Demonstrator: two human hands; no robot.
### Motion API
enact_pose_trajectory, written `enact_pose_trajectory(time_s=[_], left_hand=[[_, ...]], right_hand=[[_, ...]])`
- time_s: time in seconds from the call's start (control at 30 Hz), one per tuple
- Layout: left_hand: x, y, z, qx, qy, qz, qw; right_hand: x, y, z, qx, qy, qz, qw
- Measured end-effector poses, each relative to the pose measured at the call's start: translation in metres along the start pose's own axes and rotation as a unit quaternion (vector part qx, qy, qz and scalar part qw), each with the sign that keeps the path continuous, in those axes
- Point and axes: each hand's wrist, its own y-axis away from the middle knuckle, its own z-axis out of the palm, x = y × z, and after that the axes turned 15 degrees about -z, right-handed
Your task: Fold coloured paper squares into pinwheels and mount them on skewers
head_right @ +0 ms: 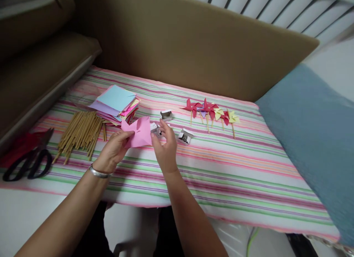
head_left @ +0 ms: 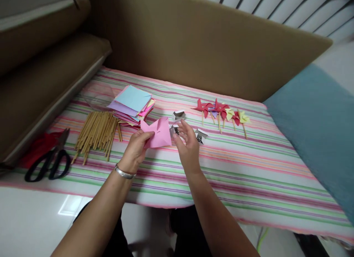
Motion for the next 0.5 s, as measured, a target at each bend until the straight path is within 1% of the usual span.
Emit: enact_pose_trajectory(time_s=[0.07, 0.13, 0.2, 0.3, 0.5], left_hand=[[0.006, 0.002, -0.002, -0.004, 0.01, -0.001, 1.0], [0.009, 0.004, -0.002, -0.007, 0.018, 0.002, 1.0], [0.009, 0.004, -0.003, -0.004, 0.019, 0.002, 1.0], [0.009, 0.003, -0.004, 0.0, 0.018, -0.009, 1.0], [0.014, 0.0, -0.005, -0.01, 0.02, -0.004, 1.0]], right_hand=[[-0.004, 0.001, -0.003, -0.033, 0.039, -0.097, 0.994], [-0.006, 0.004, -0.003, -0.069, 0.061, -0.154, 0.984], [-0.006, 0.006, -0.002, -0.098, 0.066, -0.17, 0.978], [-0.003, 0.007, -0.001, -0.132, 0.062, -0.168, 0.975], [0.001, 0.001, -0.007, -0.155, 0.064, -0.169, 0.971]])
